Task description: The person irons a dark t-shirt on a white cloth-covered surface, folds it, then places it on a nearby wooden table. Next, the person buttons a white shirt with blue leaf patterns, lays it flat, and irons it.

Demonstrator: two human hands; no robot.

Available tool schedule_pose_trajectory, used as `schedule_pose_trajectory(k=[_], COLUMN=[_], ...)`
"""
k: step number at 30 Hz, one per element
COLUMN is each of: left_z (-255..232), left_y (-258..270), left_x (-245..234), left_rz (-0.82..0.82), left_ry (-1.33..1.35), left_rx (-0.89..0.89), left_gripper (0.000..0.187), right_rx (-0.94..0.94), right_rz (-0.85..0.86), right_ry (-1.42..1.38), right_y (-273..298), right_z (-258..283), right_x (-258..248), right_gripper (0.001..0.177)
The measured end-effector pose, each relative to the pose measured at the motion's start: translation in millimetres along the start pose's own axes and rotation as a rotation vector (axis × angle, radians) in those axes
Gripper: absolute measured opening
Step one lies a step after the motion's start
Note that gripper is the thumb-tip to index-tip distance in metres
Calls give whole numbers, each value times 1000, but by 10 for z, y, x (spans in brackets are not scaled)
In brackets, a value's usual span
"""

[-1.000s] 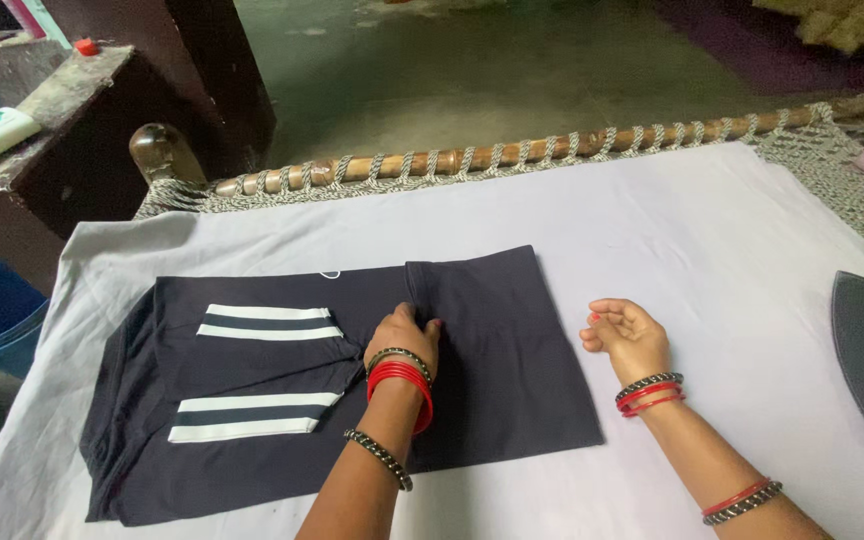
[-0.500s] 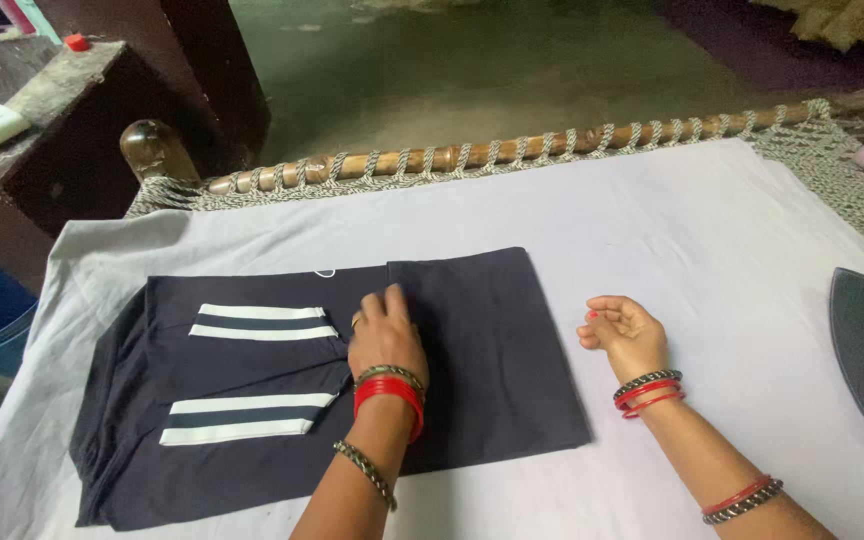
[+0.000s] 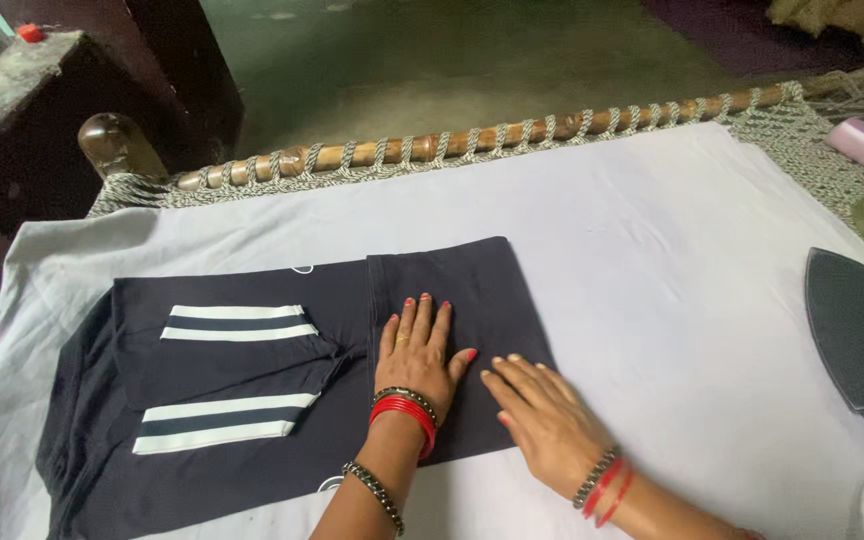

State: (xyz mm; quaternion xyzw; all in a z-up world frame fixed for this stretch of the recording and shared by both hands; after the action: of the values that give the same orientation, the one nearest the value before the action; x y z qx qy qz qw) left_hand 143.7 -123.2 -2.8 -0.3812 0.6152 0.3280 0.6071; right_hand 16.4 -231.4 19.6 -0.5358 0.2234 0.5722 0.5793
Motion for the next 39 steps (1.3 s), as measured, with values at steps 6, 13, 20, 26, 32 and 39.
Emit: schedule_pose_trajectory(k=[6,13,20,26,32,39], left_z=[202,280,245,700,566,222], left_y=[41,-135,-656,-645,-424,74], left_x=[-133,15,219,130,33,81], left_rz=[5,-104,7,77,-27,-137], left_ry=[-35,-132,-97,-31,-269,-159], left_rx=[-172,-153,-23,-282,-260,33], left_gripper=[86,60,61,65,69,90], right_rx=[270,74,134,325,488,448], right_rz=[-42,-40,184,178,193,238], right_ry=[173,13,-45,127,185,247], right_y=[232,-300,-1270,-1512,-1319,-588], right_z=[-488,-395,-703,-1081,-1093,-875], right_x=[-181,-61,569,636,487,308], right_gripper=[47,54,67,75,80,82])
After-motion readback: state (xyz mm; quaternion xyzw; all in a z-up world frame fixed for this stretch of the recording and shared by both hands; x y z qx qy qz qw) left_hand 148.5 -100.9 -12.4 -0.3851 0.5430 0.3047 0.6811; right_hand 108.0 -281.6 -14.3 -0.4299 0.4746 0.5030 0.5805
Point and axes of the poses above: each hand's wrist, its own y-axis away from the middle knuckle, its own x-axis out of the palm, z = x × y, the point moved 7 cm from there along -y, towards the middle knuckle, and after that the axes turned 7 degrees about -y, right-handed, at the moved point
